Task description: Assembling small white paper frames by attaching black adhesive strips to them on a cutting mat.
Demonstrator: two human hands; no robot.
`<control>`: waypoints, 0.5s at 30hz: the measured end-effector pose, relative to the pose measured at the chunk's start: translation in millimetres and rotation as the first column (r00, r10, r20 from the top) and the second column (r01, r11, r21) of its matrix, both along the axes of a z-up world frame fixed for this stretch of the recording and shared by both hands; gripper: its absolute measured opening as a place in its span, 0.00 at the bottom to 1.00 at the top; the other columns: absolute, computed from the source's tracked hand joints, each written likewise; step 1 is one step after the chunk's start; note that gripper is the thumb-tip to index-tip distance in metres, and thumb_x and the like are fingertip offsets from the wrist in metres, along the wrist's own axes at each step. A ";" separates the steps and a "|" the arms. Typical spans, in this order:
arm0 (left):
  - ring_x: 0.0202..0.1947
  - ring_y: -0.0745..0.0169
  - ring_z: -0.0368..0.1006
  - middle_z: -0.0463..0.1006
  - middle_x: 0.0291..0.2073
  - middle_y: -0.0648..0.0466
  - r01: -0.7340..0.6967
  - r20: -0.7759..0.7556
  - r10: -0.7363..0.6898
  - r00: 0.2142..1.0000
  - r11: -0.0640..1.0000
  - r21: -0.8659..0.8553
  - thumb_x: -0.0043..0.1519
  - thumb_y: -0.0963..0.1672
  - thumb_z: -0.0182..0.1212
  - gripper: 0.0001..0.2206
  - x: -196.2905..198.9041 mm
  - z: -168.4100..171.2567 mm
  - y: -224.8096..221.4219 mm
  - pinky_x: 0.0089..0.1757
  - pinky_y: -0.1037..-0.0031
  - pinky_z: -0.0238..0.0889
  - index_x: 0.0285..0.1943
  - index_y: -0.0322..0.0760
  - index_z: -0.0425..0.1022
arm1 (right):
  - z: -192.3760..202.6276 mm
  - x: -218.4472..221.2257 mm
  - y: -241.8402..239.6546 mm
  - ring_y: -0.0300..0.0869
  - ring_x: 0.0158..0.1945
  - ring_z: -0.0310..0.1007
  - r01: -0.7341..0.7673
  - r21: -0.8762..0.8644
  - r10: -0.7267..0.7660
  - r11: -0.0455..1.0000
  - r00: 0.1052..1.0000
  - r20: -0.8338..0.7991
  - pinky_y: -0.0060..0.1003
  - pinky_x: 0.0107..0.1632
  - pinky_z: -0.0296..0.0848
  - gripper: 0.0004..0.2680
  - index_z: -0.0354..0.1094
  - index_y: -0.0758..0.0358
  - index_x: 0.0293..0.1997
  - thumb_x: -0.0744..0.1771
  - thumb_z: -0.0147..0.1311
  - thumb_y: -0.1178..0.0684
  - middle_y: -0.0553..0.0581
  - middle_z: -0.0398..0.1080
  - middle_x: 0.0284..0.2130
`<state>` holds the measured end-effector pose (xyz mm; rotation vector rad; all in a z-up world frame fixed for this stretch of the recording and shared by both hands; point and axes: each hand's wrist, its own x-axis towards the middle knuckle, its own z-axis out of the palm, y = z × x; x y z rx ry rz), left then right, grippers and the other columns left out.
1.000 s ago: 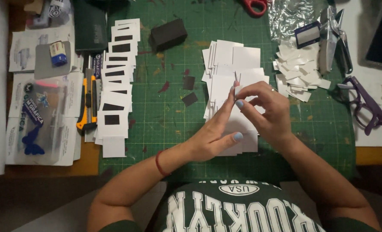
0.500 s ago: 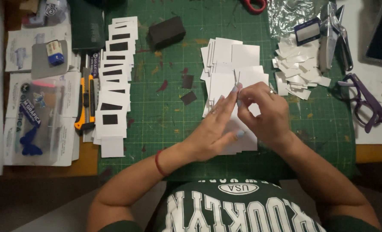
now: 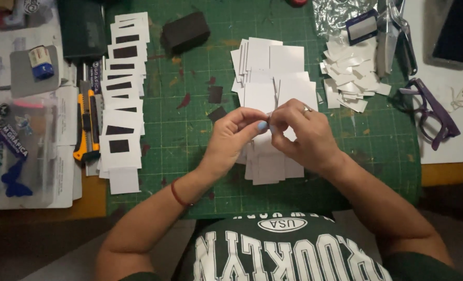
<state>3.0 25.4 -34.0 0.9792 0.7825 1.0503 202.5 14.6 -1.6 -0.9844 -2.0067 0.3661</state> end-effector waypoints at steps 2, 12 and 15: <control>0.47 0.64 0.85 0.88 0.44 0.47 -0.014 0.013 0.014 1.000 1.000 -0.016 0.68 0.39 0.69 0.09 1.1 8.1 -1.1 0.53 0.69 0.80 0.56 0.32 0.83 | -3.0 1.5 1.2 0.52 0.30 0.78 0.001 -0.009 -0.001 1.000 1.000 -0.010 0.44 0.35 0.79 0.06 0.76 0.63 0.43 0.65 0.65 0.65 0.58 0.74 0.30; 0.46 0.63 0.84 0.87 0.44 0.47 -0.066 0.045 0.066 0.997 0.998 -0.003 0.71 0.40 0.65 0.07 1.1 8.0 -1.3 0.51 0.65 0.81 0.53 0.30 0.80 | -0.9 6.3 3.5 0.59 0.36 0.80 -0.076 -0.228 0.024 0.971 0.974 -0.224 0.48 0.38 0.83 0.03 0.76 0.69 0.46 0.69 0.59 0.65 0.67 0.74 0.34; 0.49 0.62 0.83 0.86 0.50 0.42 -0.078 0.000 0.079 0.997 0.994 0.073 0.70 0.40 0.66 0.06 2.3 15.9 -4.0 0.50 0.66 0.81 0.51 0.30 0.82 | 4.7 0.1 1.6 0.52 0.37 0.80 -0.045 -0.184 0.014 0.982 0.985 -0.171 0.45 0.38 0.82 0.06 0.75 0.64 0.47 0.68 0.66 0.57 0.59 0.75 0.35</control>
